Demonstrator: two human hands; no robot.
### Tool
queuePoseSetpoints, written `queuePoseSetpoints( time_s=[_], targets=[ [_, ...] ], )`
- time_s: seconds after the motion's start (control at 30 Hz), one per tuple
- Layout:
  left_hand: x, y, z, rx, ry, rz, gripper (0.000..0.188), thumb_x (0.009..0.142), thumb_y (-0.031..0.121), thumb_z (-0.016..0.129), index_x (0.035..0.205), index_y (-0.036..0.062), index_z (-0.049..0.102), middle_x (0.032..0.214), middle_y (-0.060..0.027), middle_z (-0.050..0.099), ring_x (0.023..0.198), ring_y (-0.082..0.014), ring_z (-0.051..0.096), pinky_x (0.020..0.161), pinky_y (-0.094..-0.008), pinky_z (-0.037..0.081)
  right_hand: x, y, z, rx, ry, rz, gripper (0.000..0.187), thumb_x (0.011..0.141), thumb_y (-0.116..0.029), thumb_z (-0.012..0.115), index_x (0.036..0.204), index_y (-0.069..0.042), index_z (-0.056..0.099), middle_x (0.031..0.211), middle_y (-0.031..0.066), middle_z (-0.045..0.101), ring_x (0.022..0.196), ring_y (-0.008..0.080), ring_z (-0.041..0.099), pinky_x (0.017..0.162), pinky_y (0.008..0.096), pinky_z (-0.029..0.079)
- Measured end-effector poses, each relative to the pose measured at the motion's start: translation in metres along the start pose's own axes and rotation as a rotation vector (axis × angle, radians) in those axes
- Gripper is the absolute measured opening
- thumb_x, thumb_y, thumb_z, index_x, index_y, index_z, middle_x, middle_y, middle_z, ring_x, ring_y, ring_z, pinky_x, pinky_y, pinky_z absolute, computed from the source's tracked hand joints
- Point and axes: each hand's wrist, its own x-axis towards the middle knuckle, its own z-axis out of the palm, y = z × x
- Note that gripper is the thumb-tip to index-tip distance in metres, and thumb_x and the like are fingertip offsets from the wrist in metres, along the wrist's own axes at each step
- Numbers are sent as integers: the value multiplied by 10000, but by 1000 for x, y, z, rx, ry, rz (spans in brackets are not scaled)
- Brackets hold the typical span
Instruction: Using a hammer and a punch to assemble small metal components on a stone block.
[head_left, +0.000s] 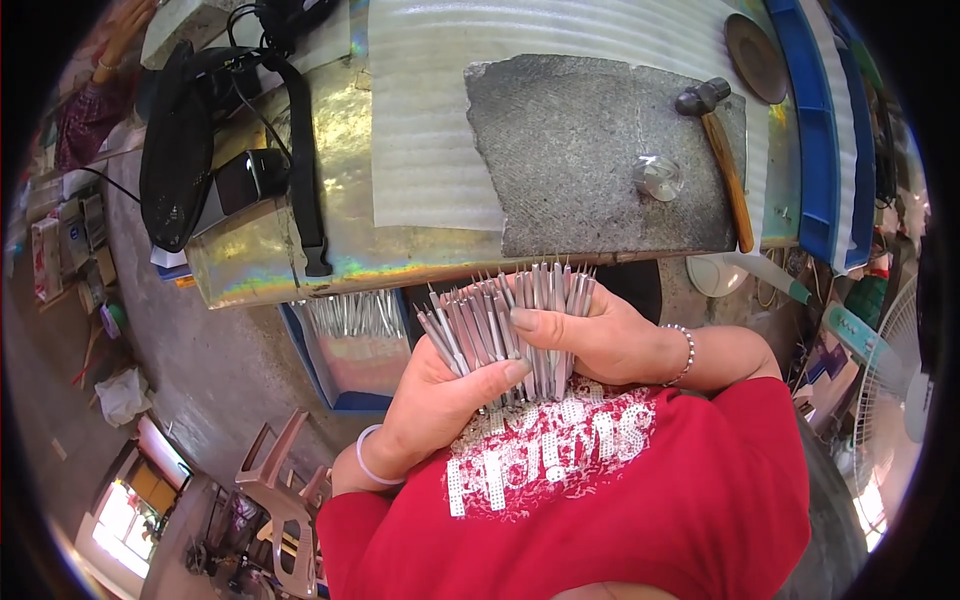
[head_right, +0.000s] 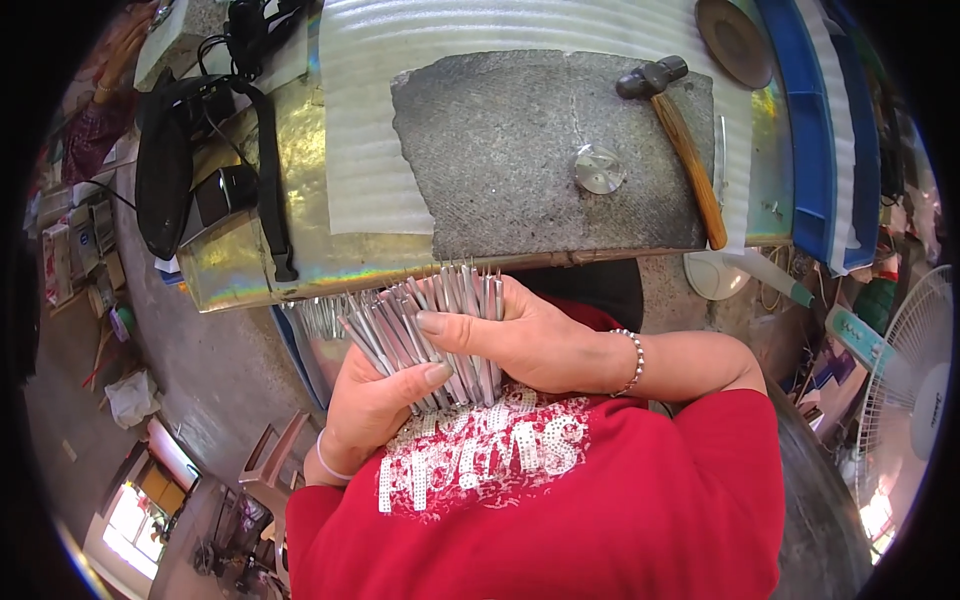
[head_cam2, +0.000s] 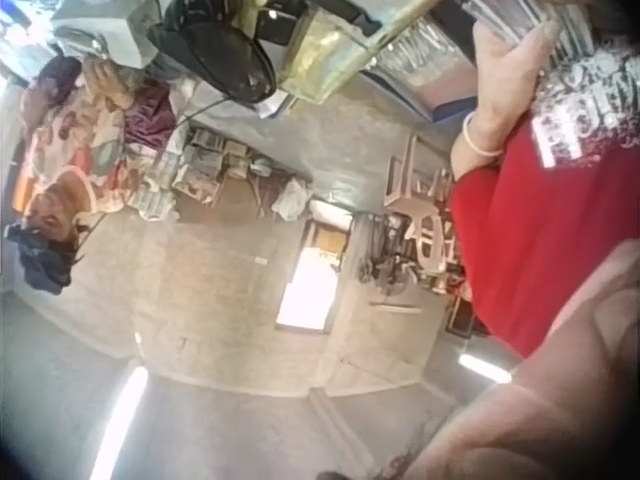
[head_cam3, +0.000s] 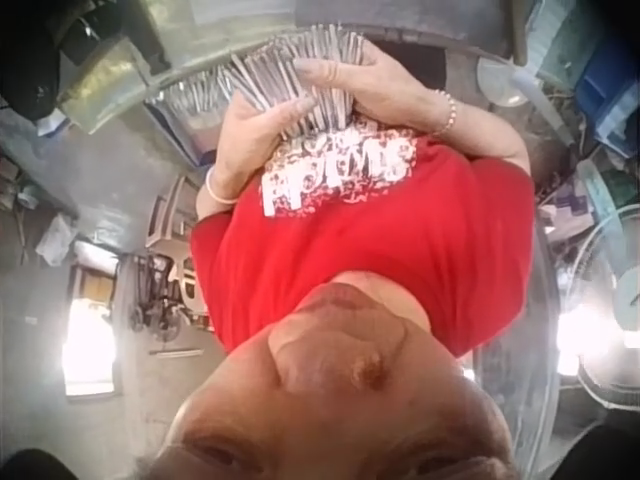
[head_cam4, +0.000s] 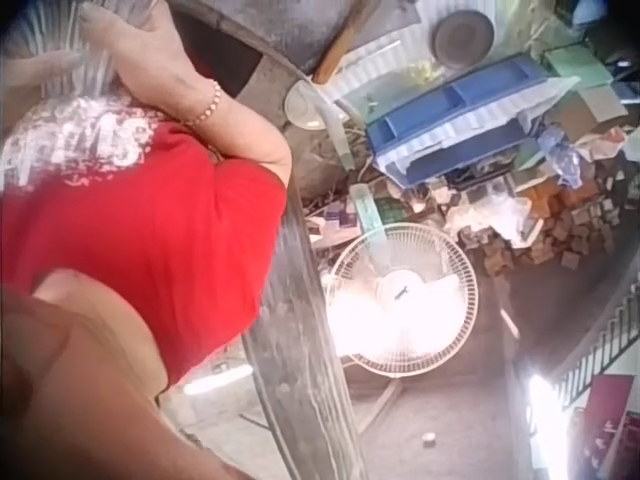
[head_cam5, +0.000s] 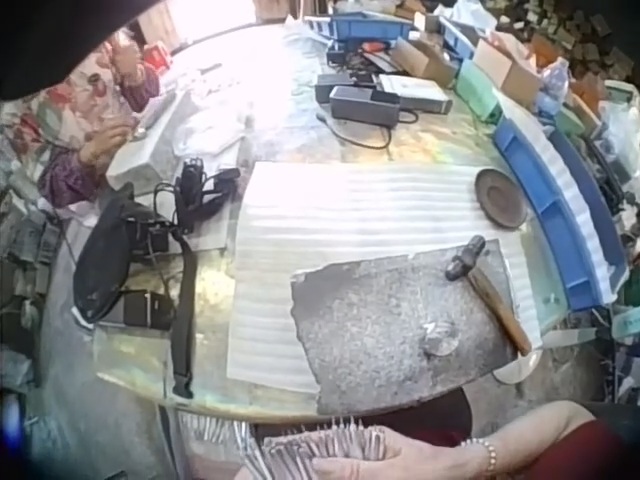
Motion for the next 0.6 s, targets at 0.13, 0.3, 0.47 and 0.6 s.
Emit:
queuePoseSetpoints(
  time_s=[0.13,0.3,0.47,0.6],
  targets=[
    [1,0,-5,-11,-25,-16,468,839,-12,604,1281,12,453,1150,-40,579,1043,-113,541,909,-282,426,2,3,-3,35,28,18,313,939,-205,545,1212,-54,530,1084,16,607,973,82,553,838,264,464],
    [3,1,-8,-16,-37,8,486,845,-4,600,1301,14,432,1164,-46,569,1051,-117,539,911,-283,428,5,1,-1,56,14,18,315,943,-197,535,1219,-47,521,1104,27,600,1004,93,552,857,268,463],
    [1,7,-7,-131,-40,-52,493,862,24,587,1320,14,403,1178,-55,556,1058,-129,538,930,-296,422,7,-6,4,39,-43,34,322,948,-174,520,1241,-43,501,1138,45,586,1037,113,553,887,281,461],
    [-1,5,-12,-145,-51,-36,497,865,35,586,1322,10,394,1182,-60,552,1066,-136,537,945,-307,416,7,-4,5,60,-25,44,334,944,-163,522,1253,-43,482,1159,52,576,1045,125,555,894,291,465]
  ],
)
